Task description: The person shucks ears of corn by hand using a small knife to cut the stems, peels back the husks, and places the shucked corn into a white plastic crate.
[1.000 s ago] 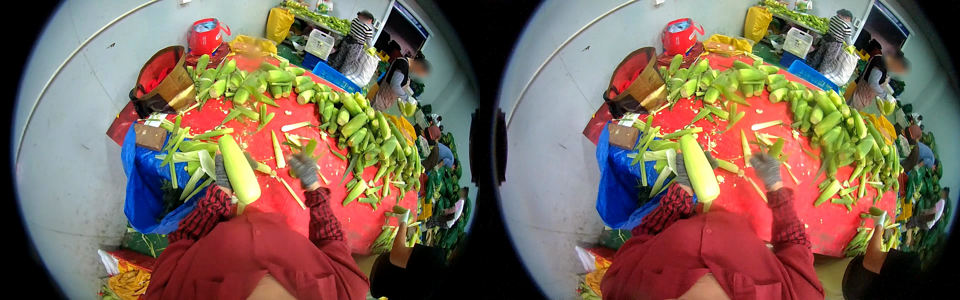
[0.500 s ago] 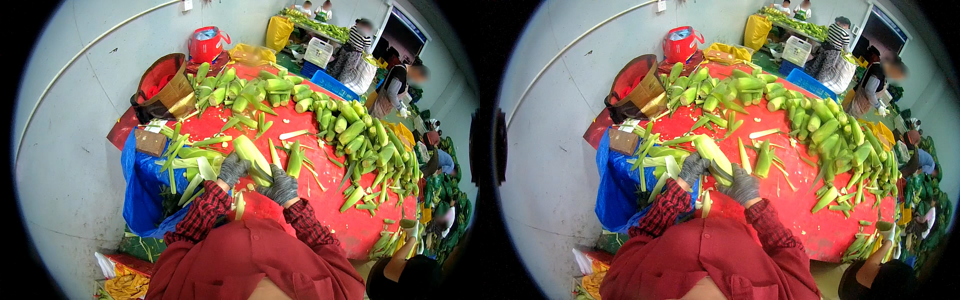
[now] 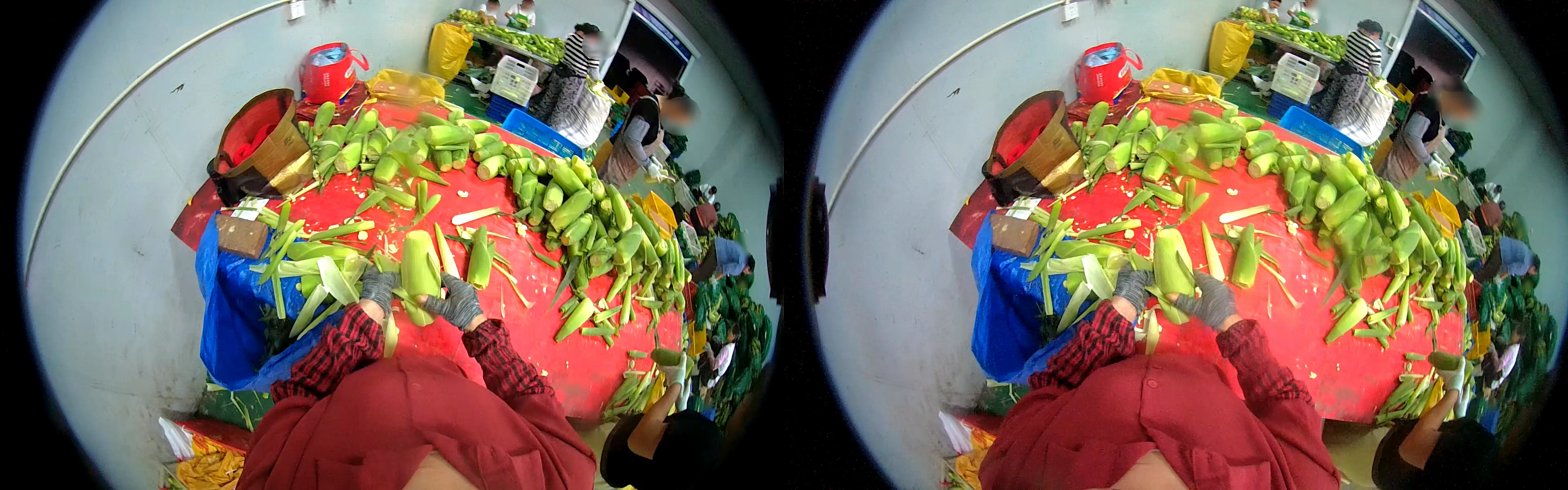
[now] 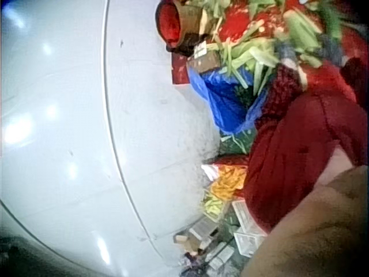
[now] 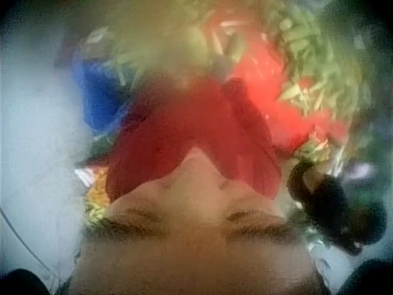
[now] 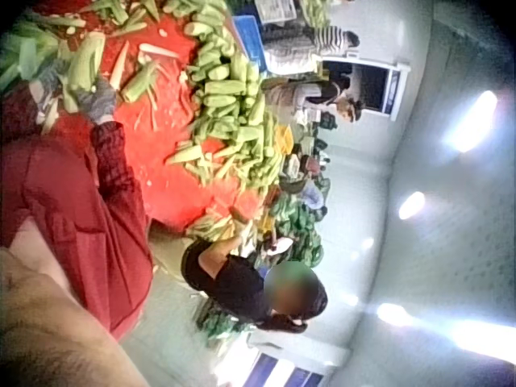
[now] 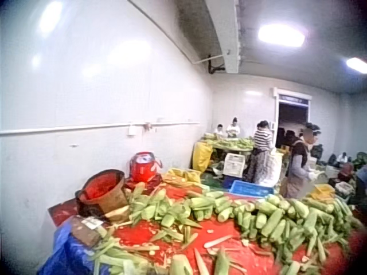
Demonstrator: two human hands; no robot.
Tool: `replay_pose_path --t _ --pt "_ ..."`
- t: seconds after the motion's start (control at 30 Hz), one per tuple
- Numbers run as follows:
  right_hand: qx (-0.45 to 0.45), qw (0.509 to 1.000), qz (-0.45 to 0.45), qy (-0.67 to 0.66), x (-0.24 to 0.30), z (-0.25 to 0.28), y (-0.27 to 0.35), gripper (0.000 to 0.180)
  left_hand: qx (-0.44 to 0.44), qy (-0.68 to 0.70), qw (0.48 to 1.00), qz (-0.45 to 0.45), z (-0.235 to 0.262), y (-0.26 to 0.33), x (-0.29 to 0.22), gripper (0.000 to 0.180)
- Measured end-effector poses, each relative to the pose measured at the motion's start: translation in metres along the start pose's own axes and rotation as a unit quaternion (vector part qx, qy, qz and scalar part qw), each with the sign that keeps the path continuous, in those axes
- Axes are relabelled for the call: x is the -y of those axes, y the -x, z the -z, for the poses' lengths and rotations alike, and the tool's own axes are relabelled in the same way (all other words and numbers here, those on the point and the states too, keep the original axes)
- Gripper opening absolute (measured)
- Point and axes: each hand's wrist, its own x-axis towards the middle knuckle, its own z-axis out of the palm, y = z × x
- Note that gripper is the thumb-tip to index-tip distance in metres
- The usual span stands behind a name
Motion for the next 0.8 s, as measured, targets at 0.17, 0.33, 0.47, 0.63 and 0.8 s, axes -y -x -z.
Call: replay_pose_path --t 0.17,0.33,0.47,0.63,0.8 --pt "-0.032 0.996 -0.078 -0.021 -0.007 -0.002 -0.007 0.067 0.127 0.129 0.983 0.041 0.005 0.003 0.014 0.014" --pt "-0.141 0.877 -0.059 -0.456 -0.051 -0.018 -0.001 0.043 0.135 -0.089 0.983 -0.083 0.014 0.002 -0.023 0.021" --pt "-0.117 0.893 -0.095 -0.425 -0.044 0.011 0.006 0.038 0.019 -0.368 0.913 -0.173 0.092 -0.045 -0.041 0.038" --pt "-0.113 0.957 -0.025 -0.264 -0.033 -0.002 0.001 0.051 0.150 -0.444 0.853 -0.233 -0.036 0.020 -0.066 0.055" --pt "-0.130 0.974 0.037 -0.180 -0.040 -0.015 -0.003 0.065 0.247 -0.357 0.889 -0.149 -0.043 0.020 -0.057 0.043"
